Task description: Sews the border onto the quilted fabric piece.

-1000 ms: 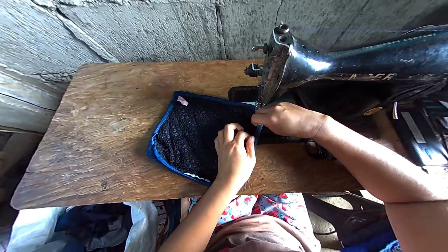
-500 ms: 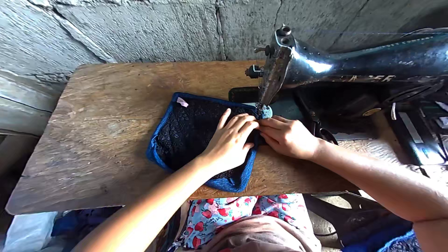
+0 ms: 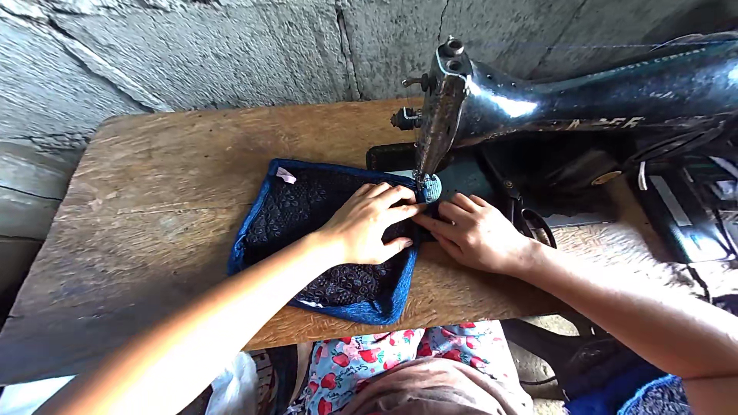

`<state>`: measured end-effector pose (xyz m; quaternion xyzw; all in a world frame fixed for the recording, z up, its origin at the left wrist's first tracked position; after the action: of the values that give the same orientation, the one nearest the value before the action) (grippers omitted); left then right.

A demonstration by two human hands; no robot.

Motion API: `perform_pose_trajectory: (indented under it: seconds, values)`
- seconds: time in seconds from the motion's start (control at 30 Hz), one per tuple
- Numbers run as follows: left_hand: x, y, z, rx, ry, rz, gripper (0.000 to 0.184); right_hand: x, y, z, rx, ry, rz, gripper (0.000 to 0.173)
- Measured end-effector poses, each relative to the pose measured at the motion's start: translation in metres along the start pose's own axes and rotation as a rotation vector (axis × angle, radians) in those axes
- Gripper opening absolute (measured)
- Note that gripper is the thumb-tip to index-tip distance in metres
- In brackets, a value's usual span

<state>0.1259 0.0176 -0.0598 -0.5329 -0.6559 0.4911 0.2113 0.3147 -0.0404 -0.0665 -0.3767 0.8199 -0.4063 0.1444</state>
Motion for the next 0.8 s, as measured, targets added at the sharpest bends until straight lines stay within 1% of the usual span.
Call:
perform_pose_trajectory:
  seconds: [0.07,0.13,0.2,0.33,0.4,0.5,0.67,0.8]
  values:
    - [0.001,0.000,0.001,-0.016,0.005,0.015,0.047,-0.004,-0.006,0.000,-0.104,0.021,-0.087,0.031]
    - [0.002,0.001,0.004,-0.042,0.005,0.024,0.047,-0.009,-0.014,-0.002,-0.155,0.062,-0.101,0.031]
    - [0.002,0.002,0.005,-0.058,0.004,0.019,0.047,-0.014,-0.013,-0.002,-0.130,0.094,-0.076,0.034]
    - [0.001,0.002,0.006,-0.072,0.029,-0.008,0.047,-0.015,-0.003,-0.004,-0.017,0.105,-0.042,0.040]
    - [0.000,0.002,0.007,-0.063,0.047,-0.030,0.046,-0.014,0.000,-0.005,0.022,0.113,-0.014,0.039]
    - [0.000,0.004,0.009,-0.079,0.075,-0.037,0.047,-0.013,0.002,-0.006,0.020,0.101,0.005,0.038]
    - [-0.001,0.005,0.011,-0.105,0.067,-0.016,0.046,-0.011,0.001,-0.006,0.034,0.111,0.033,0.044]
    - [-0.003,0.006,0.010,-0.102,0.062,-0.018,0.046,-0.011,-0.001,-0.009,0.044,0.120,0.061,0.041]
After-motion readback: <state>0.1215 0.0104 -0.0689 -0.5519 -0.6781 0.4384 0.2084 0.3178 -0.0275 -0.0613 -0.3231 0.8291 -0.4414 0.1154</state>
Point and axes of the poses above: each hand's wrist, its own z-axis away from the middle knuckle, its own y-axis out of the palm, x = y × z, the point moved 4 cm from there along -z, towards the middle knuckle, and after that the axes turned 11 degrees about -x, right-handed, at the moved point
